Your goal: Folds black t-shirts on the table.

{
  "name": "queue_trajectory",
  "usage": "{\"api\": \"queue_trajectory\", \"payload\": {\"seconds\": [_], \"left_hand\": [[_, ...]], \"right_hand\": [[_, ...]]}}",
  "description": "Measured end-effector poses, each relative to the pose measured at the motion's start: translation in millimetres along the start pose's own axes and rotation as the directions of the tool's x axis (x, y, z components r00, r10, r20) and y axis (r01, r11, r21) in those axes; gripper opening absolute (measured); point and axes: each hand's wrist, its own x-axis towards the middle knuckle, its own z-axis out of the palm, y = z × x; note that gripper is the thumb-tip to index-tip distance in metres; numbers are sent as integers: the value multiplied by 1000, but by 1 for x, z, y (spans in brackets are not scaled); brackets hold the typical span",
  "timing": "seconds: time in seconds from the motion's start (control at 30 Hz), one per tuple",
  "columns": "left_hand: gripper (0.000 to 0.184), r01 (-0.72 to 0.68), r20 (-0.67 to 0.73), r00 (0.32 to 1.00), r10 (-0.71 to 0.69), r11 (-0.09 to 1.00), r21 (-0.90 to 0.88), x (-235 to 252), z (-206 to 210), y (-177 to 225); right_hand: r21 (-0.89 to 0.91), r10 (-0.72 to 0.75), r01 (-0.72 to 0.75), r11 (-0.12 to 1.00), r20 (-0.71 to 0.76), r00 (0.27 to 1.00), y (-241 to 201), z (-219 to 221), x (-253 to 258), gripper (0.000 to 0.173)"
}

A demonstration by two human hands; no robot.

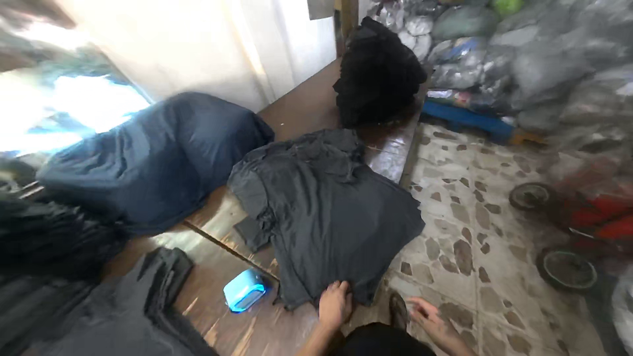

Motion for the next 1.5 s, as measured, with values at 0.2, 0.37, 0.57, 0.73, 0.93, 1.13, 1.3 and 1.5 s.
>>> {"api": "queue_trajectory", "payload": {"seconds": [0.2, 0.37, 0.57, 0.73, 0.93, 1.13, 1.3, 1.5], "left_hand": [[19, 137, 50, 990, -129, 873, -469, -8, -17, 9], [29, 204, -6, 970, -242, 829, -521, -15, -33, 33], [31, 296, -143, 924, -355, 900, -321, -4, 19, 33], [27, 160, -189, 933, -307, 823, -545, -15, -2, 27], [26, -340, -533, 837, 120, 878, -336, -31, -81, 48], [31, -48, -223, 971, 84, 985, 164, -64, -154, 67], [71, 367, -464, 842, -276, 923, 117, -71, -239, 71], [85, 445, -697, 686, -209, 878, 174, -84, -282, 76]], "right_hand": [[-195, -329, 444, 875, 434, 839, -84, -64, 130, 37], [-169, -383, 726, 666, 758, 527, -135, -37, 173, 40], [-236, -178, 784, 574, 899, 401, -140, 3, 187, 46], [-230, -235, 723, 651, 845, 481, -130, 3, 184, 58], [-294, -642, 802, 520, 485, 594, -112, 7, 186, 36], [-517, -816, 710, 478, 36, 576, -134, -98, 219, 47], [-615, -946, 788, -20, 267, 185, -172, -143, 218, 59], [-862, -543, 488, 134, 348, 765, -274, -183, 203, 52]]}}
